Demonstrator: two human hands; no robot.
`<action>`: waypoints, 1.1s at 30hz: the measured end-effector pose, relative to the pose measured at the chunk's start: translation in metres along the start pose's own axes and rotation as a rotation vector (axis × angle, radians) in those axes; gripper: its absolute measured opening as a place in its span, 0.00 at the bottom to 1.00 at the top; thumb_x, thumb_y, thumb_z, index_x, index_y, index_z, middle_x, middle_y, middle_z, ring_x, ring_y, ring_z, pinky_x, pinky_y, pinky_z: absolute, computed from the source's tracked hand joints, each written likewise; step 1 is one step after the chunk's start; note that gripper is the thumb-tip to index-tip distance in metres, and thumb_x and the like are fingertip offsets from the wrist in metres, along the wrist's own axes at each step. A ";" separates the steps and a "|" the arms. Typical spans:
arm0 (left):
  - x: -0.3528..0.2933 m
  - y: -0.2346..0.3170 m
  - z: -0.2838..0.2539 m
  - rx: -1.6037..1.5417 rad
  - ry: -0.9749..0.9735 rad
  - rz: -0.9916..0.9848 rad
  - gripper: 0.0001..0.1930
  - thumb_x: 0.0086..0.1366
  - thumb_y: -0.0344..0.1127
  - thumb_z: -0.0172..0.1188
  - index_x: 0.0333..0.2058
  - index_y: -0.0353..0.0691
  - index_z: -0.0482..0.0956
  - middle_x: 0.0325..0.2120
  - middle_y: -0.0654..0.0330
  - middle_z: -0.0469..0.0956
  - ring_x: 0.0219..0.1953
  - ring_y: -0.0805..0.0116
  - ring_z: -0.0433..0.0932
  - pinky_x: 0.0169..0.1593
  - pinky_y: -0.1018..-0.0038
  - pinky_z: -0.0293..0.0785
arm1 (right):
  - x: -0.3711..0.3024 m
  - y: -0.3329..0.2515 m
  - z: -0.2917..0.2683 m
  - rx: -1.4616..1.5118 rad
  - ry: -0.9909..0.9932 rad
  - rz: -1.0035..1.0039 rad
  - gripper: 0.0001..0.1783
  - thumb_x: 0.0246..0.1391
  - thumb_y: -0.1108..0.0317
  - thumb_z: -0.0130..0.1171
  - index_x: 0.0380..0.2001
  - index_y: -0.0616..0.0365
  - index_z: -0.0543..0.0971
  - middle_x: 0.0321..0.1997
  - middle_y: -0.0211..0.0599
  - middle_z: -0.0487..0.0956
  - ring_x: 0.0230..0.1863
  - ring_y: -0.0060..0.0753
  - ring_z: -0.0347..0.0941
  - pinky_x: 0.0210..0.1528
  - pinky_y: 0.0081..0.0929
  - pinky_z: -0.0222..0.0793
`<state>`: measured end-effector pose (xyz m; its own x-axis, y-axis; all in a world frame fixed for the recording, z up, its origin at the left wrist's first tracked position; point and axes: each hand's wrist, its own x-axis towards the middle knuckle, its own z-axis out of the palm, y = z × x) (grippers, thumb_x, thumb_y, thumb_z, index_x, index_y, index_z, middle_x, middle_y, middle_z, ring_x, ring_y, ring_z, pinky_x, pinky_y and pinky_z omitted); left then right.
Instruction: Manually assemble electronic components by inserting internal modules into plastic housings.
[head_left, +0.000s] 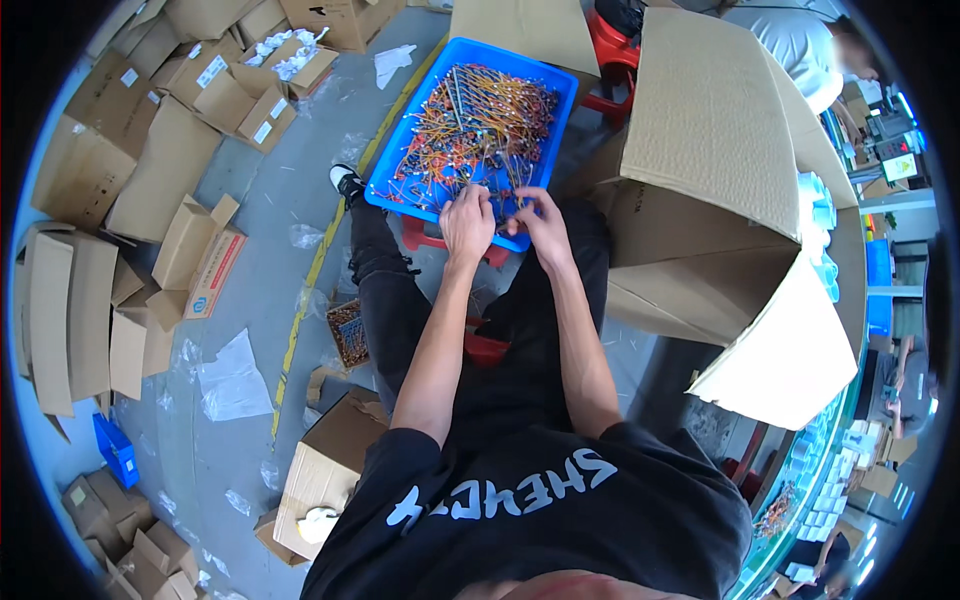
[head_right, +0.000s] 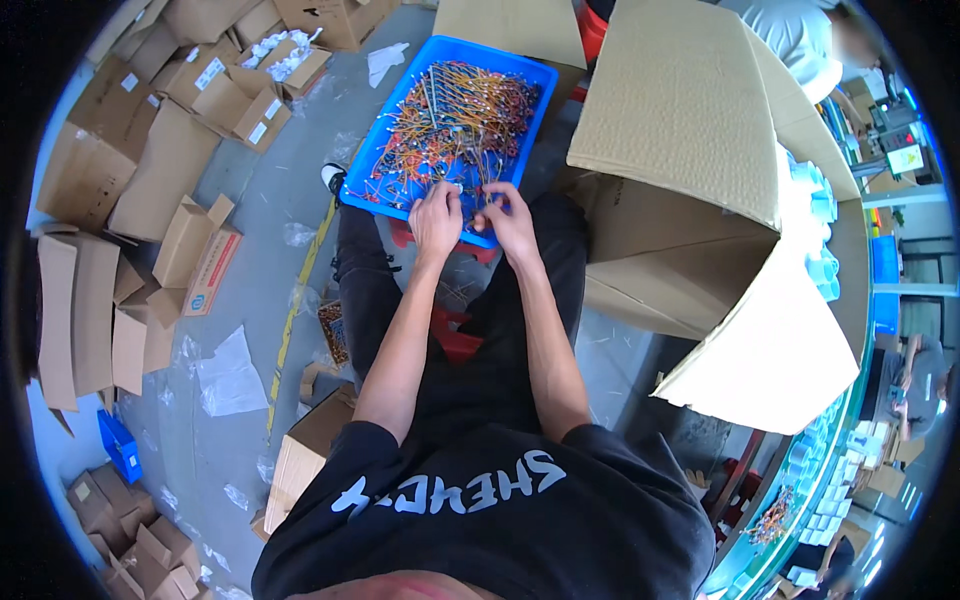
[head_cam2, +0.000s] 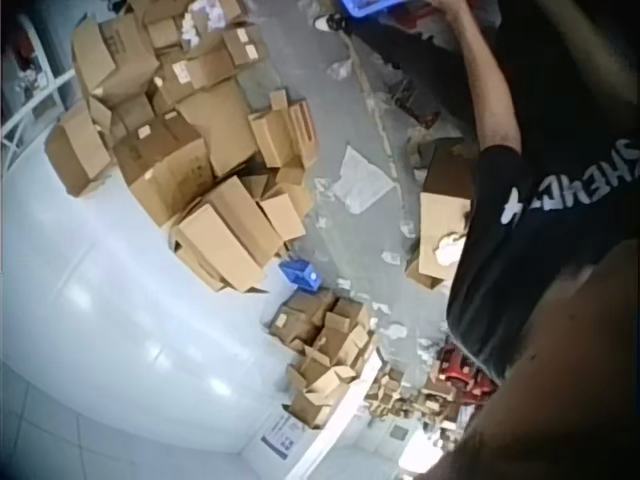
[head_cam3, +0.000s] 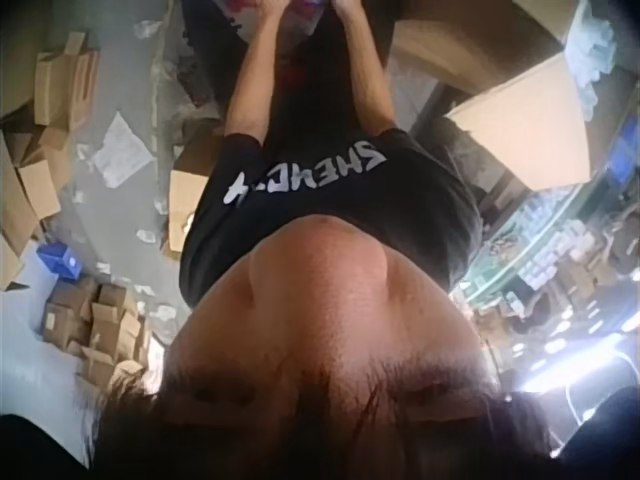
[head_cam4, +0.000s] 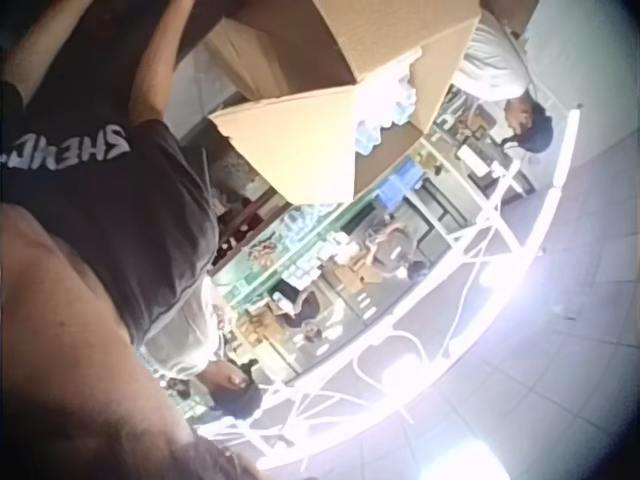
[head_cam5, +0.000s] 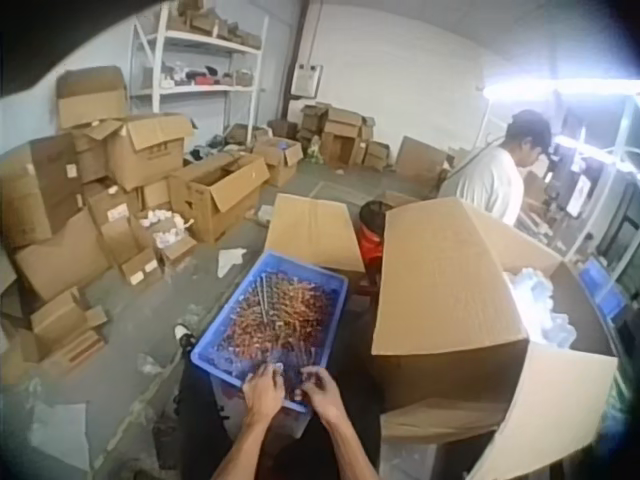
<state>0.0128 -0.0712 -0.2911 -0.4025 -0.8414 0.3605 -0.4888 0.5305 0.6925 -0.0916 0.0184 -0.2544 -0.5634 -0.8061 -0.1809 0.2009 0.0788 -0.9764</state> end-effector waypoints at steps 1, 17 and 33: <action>-0.001 -0.001 0.001 -0.122 0.045 -0.053 0.08 0.64 0.37 0.54 0.35 0.40 0.76 0.28 0.58 0.79 0.31 0.61 0.79 0.36 0.66 0.70 | -0.009 0.000 -0.003 0.092 -0.050 0.019 0.14 0.51 0.82 0.50 0.43 0.62 0.72 0.28 0.30 0.67 0.27 0.25 0.74 0.29 0.21 0.72; 0.039 0.010 -0.057 -0.584 -0.287 -0.293 0.08 0.61 0.30 0.63 0.36 0.32 0.76 0.27 0.60 0.81 0.27 0.76 0.77 0.29 0.78 0.72 | 0.007 -0.012 0.030 -0.715 -0.065 -0.419 0.10 0.60 0.64 0.52 0.38 0.60 0.72 0.30 0.54 0.76 0.31 0.55 0.75 0.30 0.45 0.69; 0.028 0.004 -0.039 -0.437 -0.262 -0.229 0.10 0.57 0.34 0.66 0.32 0.33 0.77 0.32 0.52 0.80 0.36 0.63 0.80 0.37 0.67 0.72 | 0.006 0.022 0.029 -0.632 -0.016 -0.406 0.12 0.62 0.60 0.49 0.36 0.58 0.71 0.23 0.59 0.76 0.28 0.65 0.73 0.30 0.55 0.66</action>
<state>0.0298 -0.0964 -0.2543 -0.5299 -0.8471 0.0410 -0.2431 0.1981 0.9496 -0.0669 -0.0016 -0.2735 -0.4821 -0.8518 0.2048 -0.5217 0.0914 -0.8482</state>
